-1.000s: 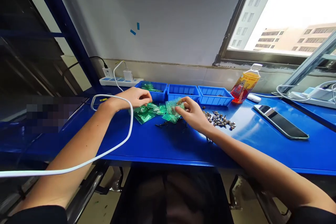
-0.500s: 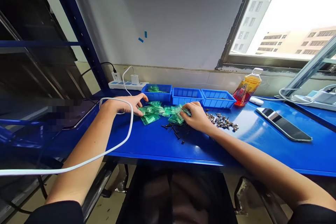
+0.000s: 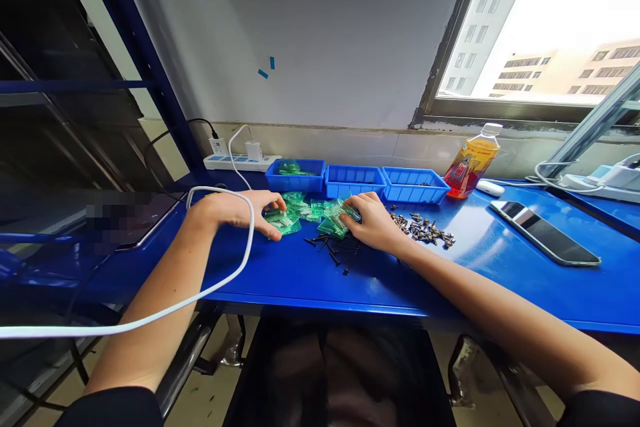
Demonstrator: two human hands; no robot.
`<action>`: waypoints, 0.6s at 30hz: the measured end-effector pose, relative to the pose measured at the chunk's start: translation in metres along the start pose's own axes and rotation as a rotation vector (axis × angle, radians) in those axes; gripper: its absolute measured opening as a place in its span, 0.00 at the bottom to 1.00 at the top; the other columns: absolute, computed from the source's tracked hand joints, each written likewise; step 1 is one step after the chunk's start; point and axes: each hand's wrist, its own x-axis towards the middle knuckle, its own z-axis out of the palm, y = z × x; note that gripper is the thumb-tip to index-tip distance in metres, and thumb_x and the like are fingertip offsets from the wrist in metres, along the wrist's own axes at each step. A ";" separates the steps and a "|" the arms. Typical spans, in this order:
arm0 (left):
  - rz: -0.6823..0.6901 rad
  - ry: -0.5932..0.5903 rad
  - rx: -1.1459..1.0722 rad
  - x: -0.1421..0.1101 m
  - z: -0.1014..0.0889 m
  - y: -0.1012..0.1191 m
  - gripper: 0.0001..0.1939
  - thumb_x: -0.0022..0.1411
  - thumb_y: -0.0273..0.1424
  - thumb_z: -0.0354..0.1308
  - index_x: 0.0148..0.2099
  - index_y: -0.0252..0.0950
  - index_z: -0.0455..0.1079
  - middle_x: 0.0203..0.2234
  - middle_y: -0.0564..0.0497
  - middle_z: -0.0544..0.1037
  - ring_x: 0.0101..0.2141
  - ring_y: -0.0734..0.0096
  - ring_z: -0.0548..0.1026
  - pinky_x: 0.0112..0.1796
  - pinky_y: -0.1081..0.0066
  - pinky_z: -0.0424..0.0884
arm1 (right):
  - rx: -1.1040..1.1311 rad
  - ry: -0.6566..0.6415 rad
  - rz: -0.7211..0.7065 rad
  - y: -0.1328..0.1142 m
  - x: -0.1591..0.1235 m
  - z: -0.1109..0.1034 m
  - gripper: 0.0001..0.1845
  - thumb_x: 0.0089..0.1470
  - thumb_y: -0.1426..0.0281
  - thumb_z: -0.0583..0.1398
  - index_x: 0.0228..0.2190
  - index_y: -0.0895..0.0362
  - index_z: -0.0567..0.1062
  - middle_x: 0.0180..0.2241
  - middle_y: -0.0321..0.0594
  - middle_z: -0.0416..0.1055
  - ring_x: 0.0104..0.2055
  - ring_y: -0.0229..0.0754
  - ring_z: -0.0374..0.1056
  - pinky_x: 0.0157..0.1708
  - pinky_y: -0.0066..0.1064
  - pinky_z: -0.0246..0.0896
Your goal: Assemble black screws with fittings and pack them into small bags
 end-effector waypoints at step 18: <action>0.165 0.222 0.278 0.014 0.013 0.017 0.25 0.54 0.34 0.48 0.54 0.39 0.68 0.47 0.46 0.71 0.45 0.59 0.72 0.44 0.68 0.67 | 0.004 -0.022 -0.020 -0.003 -0.002 -0.002 0.08 0.52 0.68 0.58 0.34 0.58 0.73 0.36 0.45 0.72 0.44 0.48 0.61 0.44 0.38 0.57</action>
